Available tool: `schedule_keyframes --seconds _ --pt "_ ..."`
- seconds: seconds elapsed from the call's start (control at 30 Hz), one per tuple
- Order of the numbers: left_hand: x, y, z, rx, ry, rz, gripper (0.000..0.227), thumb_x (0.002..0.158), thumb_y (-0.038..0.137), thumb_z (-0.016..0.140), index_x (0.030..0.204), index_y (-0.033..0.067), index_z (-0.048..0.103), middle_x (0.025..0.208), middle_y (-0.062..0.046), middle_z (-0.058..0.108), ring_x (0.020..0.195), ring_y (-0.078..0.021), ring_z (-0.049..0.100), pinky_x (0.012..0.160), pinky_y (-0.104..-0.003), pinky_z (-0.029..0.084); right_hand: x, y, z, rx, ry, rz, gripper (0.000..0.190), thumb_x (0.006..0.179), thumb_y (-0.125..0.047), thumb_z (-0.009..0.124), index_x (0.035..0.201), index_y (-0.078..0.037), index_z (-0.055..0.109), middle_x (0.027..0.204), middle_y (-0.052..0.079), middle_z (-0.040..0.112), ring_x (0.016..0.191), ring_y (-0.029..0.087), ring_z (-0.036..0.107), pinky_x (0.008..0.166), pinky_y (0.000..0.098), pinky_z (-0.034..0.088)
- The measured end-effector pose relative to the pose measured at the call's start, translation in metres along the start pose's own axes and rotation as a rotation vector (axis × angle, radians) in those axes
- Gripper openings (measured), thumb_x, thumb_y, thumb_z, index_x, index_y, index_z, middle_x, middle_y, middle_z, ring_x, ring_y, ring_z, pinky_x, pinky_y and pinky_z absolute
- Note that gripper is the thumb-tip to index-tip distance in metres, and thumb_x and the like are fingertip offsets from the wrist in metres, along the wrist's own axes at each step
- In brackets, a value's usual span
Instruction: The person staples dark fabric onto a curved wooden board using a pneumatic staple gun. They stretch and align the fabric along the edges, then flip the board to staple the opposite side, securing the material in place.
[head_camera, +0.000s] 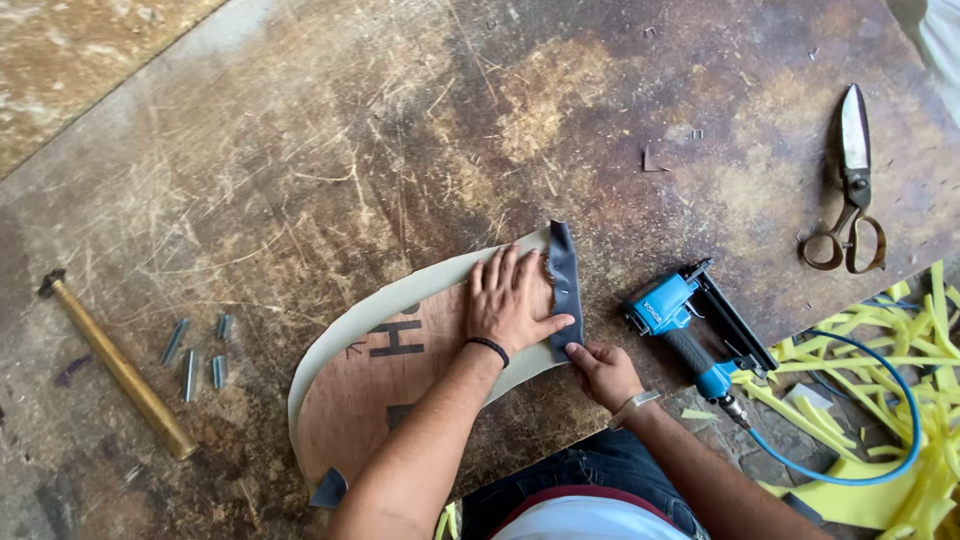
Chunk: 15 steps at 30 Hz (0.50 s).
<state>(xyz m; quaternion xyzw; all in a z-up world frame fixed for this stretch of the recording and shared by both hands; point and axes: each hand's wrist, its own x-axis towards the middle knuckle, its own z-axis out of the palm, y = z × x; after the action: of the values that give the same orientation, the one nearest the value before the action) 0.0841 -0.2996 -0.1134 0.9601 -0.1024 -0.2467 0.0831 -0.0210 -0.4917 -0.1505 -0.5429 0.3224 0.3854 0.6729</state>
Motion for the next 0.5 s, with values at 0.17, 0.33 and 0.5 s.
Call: schedule_keyframes --seconds 0.17,0.33,0.5 --pt "-0.003 0.0 -0.002 0.057 -0.049 0.02 0.129 0.071 0.093 0.057 0.16 0.0112 0.015 0.164 -0.023 0.019 0.152 -0.038 0.018 0.122 -0.06 0.008 -0.001 -0.021 0.012 -0.021 0.103 0.042 0.038 0.099 -0.029 0.065 0.075 0.0 0.065 0.048 0.001 0.045 0.034 0.013 0.037 0.034 0.031 0.027" --pt "-0.003 0.001 -0.003 0.185 -0.058 0.089 0.121 0.08 0.073 0.063 0.162 0.0041 0.008 0.163 -0.027 0.018 0.149 -0.0417 0.02 0.119 -0.061 0.011 0.013 -0.075 0.021 0.001 0.117 0.227 0.032 0.099 -0.023 0.062 0.078 0.0 0.069 0.046 -0.002 0.043 0.033 0.011 0.032 0.032 0.0301 0.025" --pt "-0.004 -0.004 -0.014 0.087 -0.165 0.128 0.119 0.077 0.063 0.072 0.16 0.0055 0.008 0.161 -0.028 0.018 0.149 -0.0432 0.021 0.12 -0.062 0.013 0.048 -0.09 0.012 0.392 -0.044 0.693 0.031 0.103 -0.025 0.053 0.09 -0.005 0.071 0.044 -0.011 0.043 0.03 0.0 0.03 0.025 0.0179 0.023"
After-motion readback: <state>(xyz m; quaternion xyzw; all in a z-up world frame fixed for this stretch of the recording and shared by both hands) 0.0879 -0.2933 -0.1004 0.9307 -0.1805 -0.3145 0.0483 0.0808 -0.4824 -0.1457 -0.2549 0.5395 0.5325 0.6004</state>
